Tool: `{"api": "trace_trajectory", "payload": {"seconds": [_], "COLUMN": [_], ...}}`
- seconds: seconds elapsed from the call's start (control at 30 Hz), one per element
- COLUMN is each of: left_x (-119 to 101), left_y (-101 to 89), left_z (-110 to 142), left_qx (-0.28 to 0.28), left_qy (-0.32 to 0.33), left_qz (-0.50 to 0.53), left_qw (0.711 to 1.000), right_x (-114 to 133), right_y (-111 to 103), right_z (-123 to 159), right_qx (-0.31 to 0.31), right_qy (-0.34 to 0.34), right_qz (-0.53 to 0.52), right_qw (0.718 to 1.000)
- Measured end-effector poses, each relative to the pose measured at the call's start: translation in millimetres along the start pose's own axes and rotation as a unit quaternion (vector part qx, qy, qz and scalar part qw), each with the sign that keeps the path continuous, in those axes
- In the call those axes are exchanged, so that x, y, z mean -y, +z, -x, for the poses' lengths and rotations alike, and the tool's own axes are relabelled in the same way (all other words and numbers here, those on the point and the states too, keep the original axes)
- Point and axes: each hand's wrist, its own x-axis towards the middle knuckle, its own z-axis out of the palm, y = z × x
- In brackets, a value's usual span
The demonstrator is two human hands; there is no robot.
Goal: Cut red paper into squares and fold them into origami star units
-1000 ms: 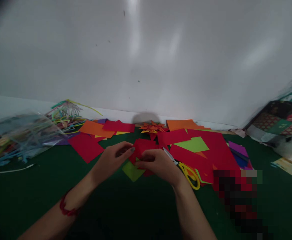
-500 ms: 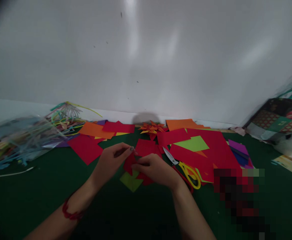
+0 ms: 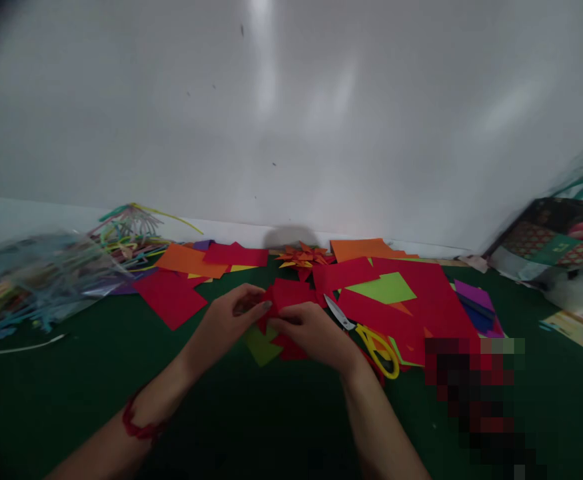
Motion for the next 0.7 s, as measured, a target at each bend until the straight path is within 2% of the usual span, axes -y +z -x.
{"api": "trace_trajectory", "payload": {"seconds": [0.27,0.43,0.57,0.7], "left_x": [0.8,-0.4,0.6,1.5], "left_y": [0.8,-0.2,-1.2,-2.2], "left_z": [1.5,0.8,0.9,1.0], "left_qx": [-0.007,0.002,0.005,0.018], "left_qy": [-0.009,-0.007,-0.002,-0.005], "left_qz": [-0.041,-0.056,-0.076,-0.071], "left_qw": [0.999,0.998,0.997,0.997], "right_x": [-3.2,-3.0,-2.6,-0.8], "right_y": [-0.1,-1.7,-3.1,-3.5], "right_z": [-0.5,-1.4,-0.2,0.6], "right_qx": [-0.023,-0.075,-0.068,-0.108], "right_qy": [0.016,0.014,0.014,-0.001], "right_qz": [0.022,0.033,0.038,0.036], "right_qw": [0.999,0.996,0.997,0.993]}}
